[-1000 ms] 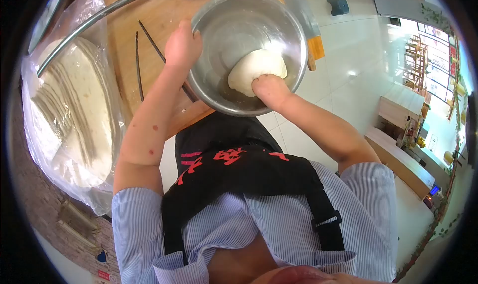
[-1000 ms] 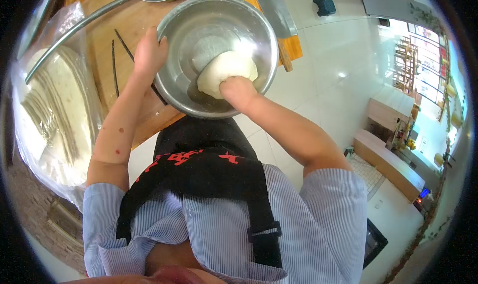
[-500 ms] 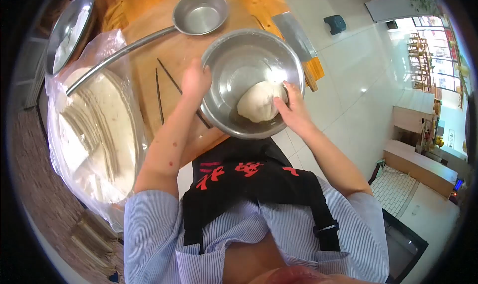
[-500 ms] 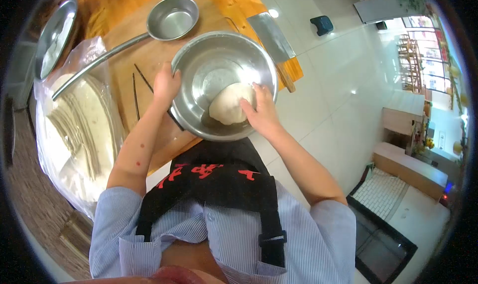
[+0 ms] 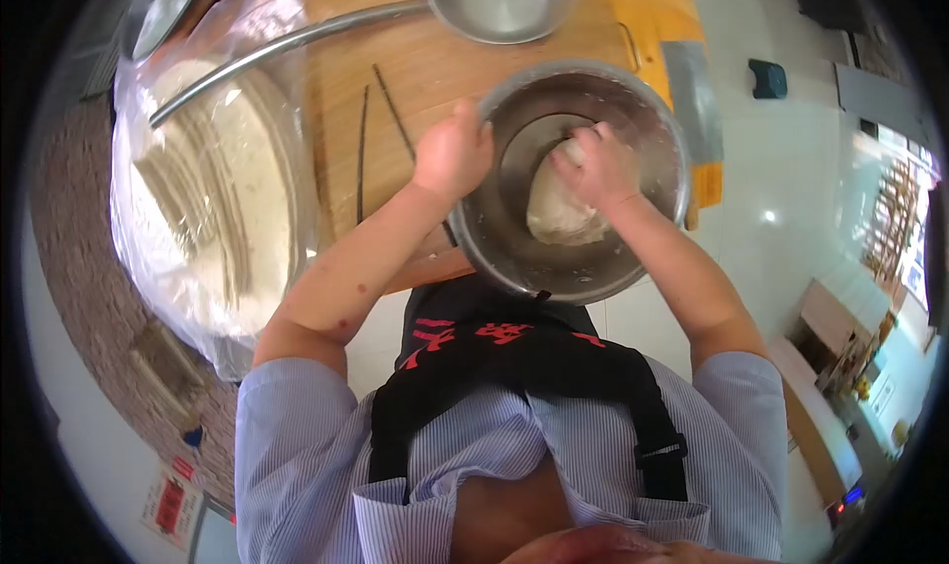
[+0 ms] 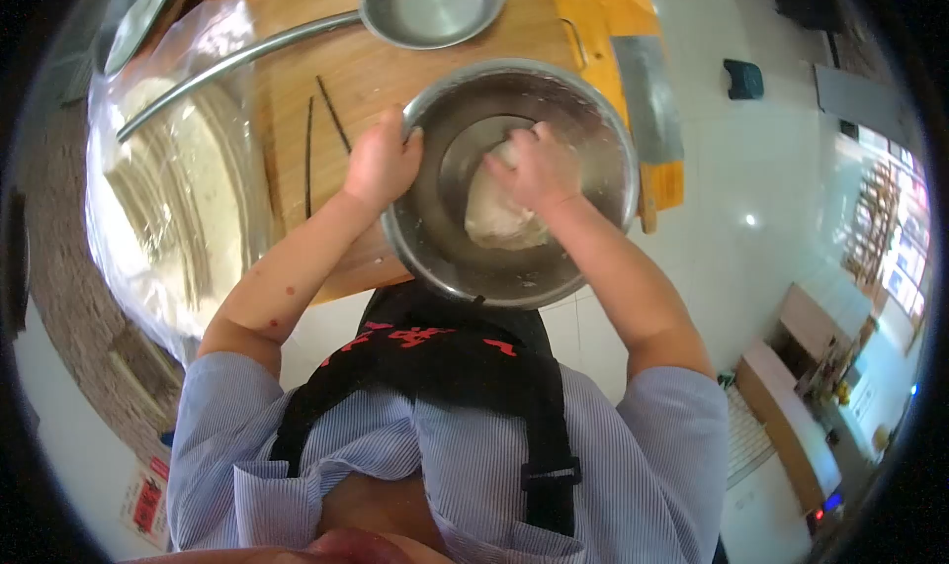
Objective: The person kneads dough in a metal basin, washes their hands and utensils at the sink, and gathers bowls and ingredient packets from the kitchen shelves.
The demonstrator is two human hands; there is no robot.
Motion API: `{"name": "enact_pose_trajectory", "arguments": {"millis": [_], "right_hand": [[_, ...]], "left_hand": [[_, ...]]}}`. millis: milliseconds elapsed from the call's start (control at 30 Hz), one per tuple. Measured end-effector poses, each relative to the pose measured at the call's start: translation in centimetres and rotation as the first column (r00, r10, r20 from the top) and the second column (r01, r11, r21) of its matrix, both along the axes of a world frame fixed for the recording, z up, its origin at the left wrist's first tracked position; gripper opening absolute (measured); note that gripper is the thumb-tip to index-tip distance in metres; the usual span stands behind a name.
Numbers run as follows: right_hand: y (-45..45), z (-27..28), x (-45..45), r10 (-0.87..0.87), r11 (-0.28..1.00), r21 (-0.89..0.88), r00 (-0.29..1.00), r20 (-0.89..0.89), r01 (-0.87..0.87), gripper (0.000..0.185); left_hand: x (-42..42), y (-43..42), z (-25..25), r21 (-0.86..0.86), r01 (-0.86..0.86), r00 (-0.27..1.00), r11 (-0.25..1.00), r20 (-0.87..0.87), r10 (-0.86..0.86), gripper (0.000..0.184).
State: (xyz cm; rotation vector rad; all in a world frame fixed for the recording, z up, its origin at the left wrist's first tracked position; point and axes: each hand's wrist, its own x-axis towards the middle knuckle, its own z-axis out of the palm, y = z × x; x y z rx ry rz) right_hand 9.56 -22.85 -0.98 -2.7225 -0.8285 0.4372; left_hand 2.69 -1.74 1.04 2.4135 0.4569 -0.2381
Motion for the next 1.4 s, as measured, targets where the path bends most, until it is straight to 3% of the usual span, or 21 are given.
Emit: {"name": "enact_pose_trajectory", "arguments": {"millis": [67,167,200,300,333,433,500,533,633,667,800,900,933,967,1033,1067,1167,1267,1400], "right_hand": [[-0.1,-1.6,1.2,0.065,0.989,0.128,0.994,0.088,-0.076,0.038],[0.9,-2.3,3.0,0.119,0.993,-0.011,0.99,0.081,-0.119,0.037],[1.6,-1.2,3.2,0.11,0.992,-0.063,0.994,-0.006,-0.11,0.04],[1.6,-1.0,1.6,0.005,0.996,-0.091,1.0,0.006,-0.004,0.046],[1.4,0.1,0.4,-0.028,0.996,-0.09,0.999,-0.045,0.024,0.052],[0.1,6.1,-4.9,0.063,0.998,-0.033,0.998,0.012,-0.062,0.043],[-0.2,10.8,-8.2,0.132,0.987,-0.078,0.989,-0.07,-0.137,0.033],[-1.1,10.5,-9.8,0.19,0.981,-0.032,0.981,0.046,-0.189,0.031],[-2.7,12.9,-11.2,0.168,0.981,0.09,0.985,0.049,-0.172,0.028],[-3.0,14.2,-11.0,0.115,0.991,0.056,0.992,0.053,-0.118,0.027],[-4.1,17.1,-10.1,-0.01,0.979,0.2,0.966,0.257,-0.043,0.027],[-4.0,13.3,-12.7,0.077,0.98,0.147,0.939,0.336,-0.133,0.025],[-3.9,13.5,-12.9,0.068,0.985,0.134,0.956,0.285,-0.11,0.026],[-4.1,12.9,-13.5,0.131,0.989,0.051,0.988,0.077,-0.136,0.026],[-4.5,11.5,-14.6,0.189,0.969,-0.084,0.917,-0.35,-0.231,0.026],[-4.1,11.0,-13.9,0.133,0.99,0.06,0.976,-0.174,-0.125,0.028],[-1.2,11.4,-8.9,0.06,0.918,0.343,0.924,0.378,-0.2,0.032],[-0.3,4.2,-6.9,0.205,0.974,0.002,0.887,0.414,-0.226,0.045],[0.3,1.2,-5.6,0.253,0.967,-0.032,0.921,0.295,-0.255,0.059]], "left_hand": [[0.0,-0.1,0.0,-0.008,-0.024,1.0,1.0,-0.001,0.024,0.022],[-0.5,-0.1,-0.2,-0.023,-0.063,0.998,0.998,-0.008,0.063,0.025],[-0.5,-0.1,-0.2,-0.01,-0.067,0.998,0.998,-0.016,0.067,0.025],[-0.8,-0.4,0.0,0.018,-0.075,0.997,0.997,0.027,0.074,0.026],[-0.8,-0.4,0.0,0.024,-0.07,0.996,0.997,0.051,0.069,0.027],[-0.9,-0.4,0.3,0.019,-0.063,0.997,0.998,0.041,0.062,0.026],[-1.1,-0.5,0.6,0.008,-0.06,0.997,0.998,0.053,0.059,0.026],[-1.2,-0.5,0.8,0.01,-0.057,0.997,0.998,0.05,0.057,0.026],[-1.1,-0.6,1.1,0.029,-0.058,0.997,0.998,0.043,0.056,0.027],[-1.1,-0.7,1.1,0.037,-0.055,0.998,0.998,0.034,0.054,0.027],[-1.1,-1.0,1.7,0.051,-0.035,0.999,0.998,0.007,0.035,0.027],[-0.8,-1.3,0.4,0.068,-0.038,0.999,0.997,0.014,0.037,0.027],[-0.7,-1.3,0.6,0.06,-0.048,0.999,0.997,0.016,0.047,0.027],[-0.7,-1.2,0.7,0.053,-0.061,0.998,0.997,0.014,0.061,0.028],[-0.8,-1.2,0.7,0.06,-0.059,0.998,0.996,0.036,0.057,0.028],[-0.5,-1.2,0.6,0.061,-0.066,0.997,0.996,0.051,0.063,0.028],[-0.3,-1.0,-0.1,0.027,-0.076,0.995,0.997,0.061,0.075,0.027],[-0.3,-1.3,0.9,0.018,-0.088,0.993,0.996,0.075,0.086,0.026],[0.1,-1.2,0.3,-0.007,-0.12,0.993,0.993,0.008,0.12,0.025]]}}
